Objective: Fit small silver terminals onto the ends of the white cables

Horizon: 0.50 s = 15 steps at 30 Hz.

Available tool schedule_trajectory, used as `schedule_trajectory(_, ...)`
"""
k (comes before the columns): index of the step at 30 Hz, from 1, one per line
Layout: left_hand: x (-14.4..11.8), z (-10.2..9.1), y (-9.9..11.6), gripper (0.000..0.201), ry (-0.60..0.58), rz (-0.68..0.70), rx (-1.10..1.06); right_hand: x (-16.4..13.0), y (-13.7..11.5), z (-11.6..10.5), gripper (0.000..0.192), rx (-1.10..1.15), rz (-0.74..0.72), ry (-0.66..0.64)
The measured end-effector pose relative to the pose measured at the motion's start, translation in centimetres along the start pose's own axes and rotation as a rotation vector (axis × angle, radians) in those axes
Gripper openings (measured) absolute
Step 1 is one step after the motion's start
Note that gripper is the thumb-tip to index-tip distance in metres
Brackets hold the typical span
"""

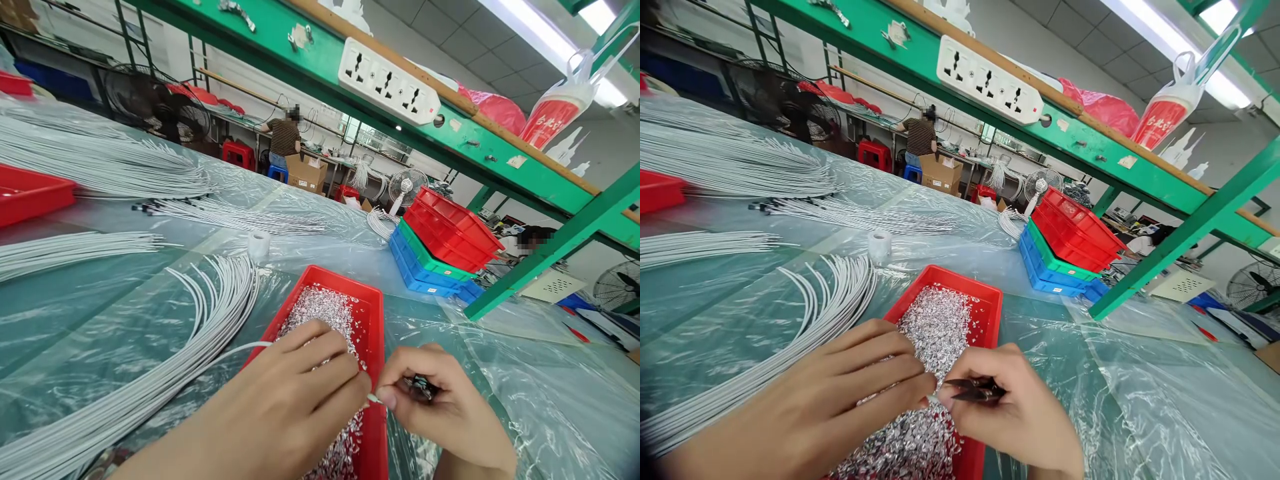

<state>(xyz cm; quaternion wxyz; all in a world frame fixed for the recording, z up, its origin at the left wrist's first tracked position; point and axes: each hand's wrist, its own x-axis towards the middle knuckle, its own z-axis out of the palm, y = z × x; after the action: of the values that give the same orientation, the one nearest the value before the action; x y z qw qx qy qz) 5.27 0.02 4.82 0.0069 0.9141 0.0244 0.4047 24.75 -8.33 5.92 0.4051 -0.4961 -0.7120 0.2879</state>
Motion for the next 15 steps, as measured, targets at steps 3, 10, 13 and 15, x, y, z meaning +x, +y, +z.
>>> schedule_trajectory(3, -0.1, -0.1, 0.1, 0.043, 0.024, 0.008, 0.039, 0.2, 0.1, -0.1, 0.014, 0.040, -0.016, -0.036)
schedule_trajectory(10, -0.1, -1.1, 0.3, 0.042, -0.065, 0.011, 0.013, 0.6, 0.1, -0.2, 0.013, 0.021, 0.004, -0.076)
schedule_trajectory(13, -0.4, -0.9, 0.1, 0.041, -0.049, 0.032, -0.021, 0.8, 0.0, -0.2, 0.015, 0.106, -0.020, -0.105)
schedule_trajectory(15, -0.5, -0.5, 0.0, 0.040, 0.004, 0.039, -0.048, 0.8, -0.1, -0.2, 0.015, 0.145, -0.033, -0.107)
